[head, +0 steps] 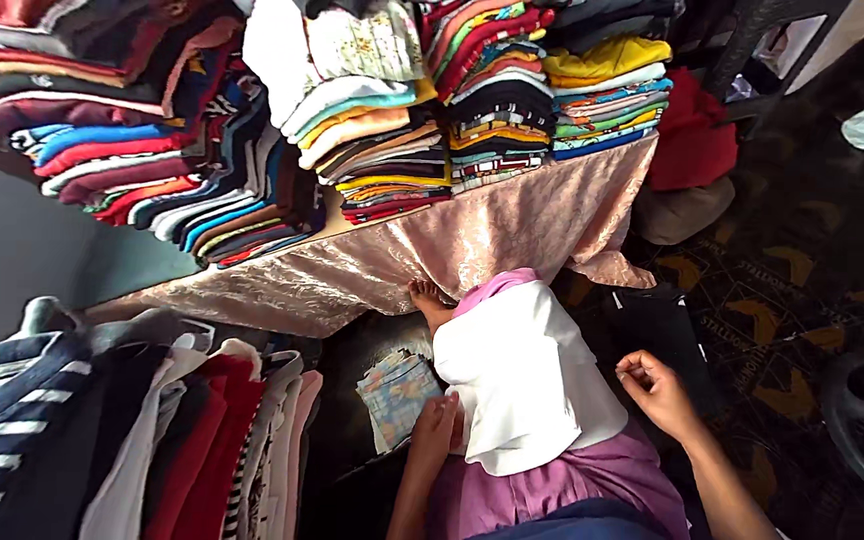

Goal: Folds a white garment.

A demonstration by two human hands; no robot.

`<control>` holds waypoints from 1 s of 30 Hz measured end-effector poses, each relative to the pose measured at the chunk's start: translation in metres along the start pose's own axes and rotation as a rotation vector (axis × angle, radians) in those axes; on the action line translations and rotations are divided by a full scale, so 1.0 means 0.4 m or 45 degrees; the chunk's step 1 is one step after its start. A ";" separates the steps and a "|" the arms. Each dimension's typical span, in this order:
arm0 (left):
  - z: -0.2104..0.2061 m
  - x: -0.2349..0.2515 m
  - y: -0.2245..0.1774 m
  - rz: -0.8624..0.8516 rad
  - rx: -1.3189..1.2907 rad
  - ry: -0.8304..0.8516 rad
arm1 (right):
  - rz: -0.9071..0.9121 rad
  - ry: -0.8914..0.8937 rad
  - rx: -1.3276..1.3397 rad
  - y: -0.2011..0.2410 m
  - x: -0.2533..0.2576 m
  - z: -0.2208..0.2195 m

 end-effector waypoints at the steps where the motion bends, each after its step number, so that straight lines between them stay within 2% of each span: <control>1: -0.004 -0.015 0.004 0.060 0.049 0.124 | 0.041 -0.002 -0.049 0.001 0.000 -0.012; 4: -0.030 -0.041 0.006 0.093 0.071 0.478 | 0.081 0.053 -0.213 -0.011 0.015 -0.060; 6: -0.036 -0.054 -0.027 -0.085 -0.122 0.467 | 0.069 0.079 -0.274 -0.025 0.040 -0.084; 9: 0.007 -0.064 -0.137 -0.370 -0.592 0.396 | -0.003 0.170 -0.315 -0.043 0.095 -0.108; 11: 0.042 -0.069 -0.193 -0.512 -0.665 0.405 | -0.083 0.275 -0.343 -0.071 0.126 -0.138; 12: 0.051 -0.075 -0.205 -0.582 -0.566 0.419 | -0.133 0.336 -0.366 -0.092 0.139 -0.158; 14: 0.038 -0.102 -0.202 -0.622 -0.141 0.501 | -0.217 0.427 -0.384 -0.139 0.167 -0.189; 17: -0.038 -0.136 -0.146 -0.277 0.620 0.668 | -0.306 0.400 -0.391 -0.208 0.207 -0.198; 20: -0.069 -0.135 -0.117 -0.115 0.793 0.672 | -0.414 0.334 -0.393 -0.302 0.238 -0.200; 22: -0.037 -0.129 -0.158 -0.210 0.681 0.565 | -0.514 0.329 -0.427 -0.369 0.253 -0.192; 25: 0.080 -0.111 -0.240 -0.523 0.367 0.112 | -0.677 0.290 -0.525 -0.441 0.270 -0.149; 27: 0.165 -0.092 -0.303 -0.728 0.139 -0.163 | -0.766 0.178 -0.525 -0.444 0.283 -0.089; 30: 0.243 -0.053 -0.389 -0.945 -0.136 -0.338 | -0.712 -0.120 -0.361 -0.393 0.313 0.031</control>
Point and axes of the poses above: each hand's wrist, its own x-axis towards the middle knuckle, its own z-axis out of the back of the hand, y = z × x, the point moved 6 cm from there along x, towards the middle knuckle, and after that the axes turned 7 degrees about -z, right-handed, at the moved point
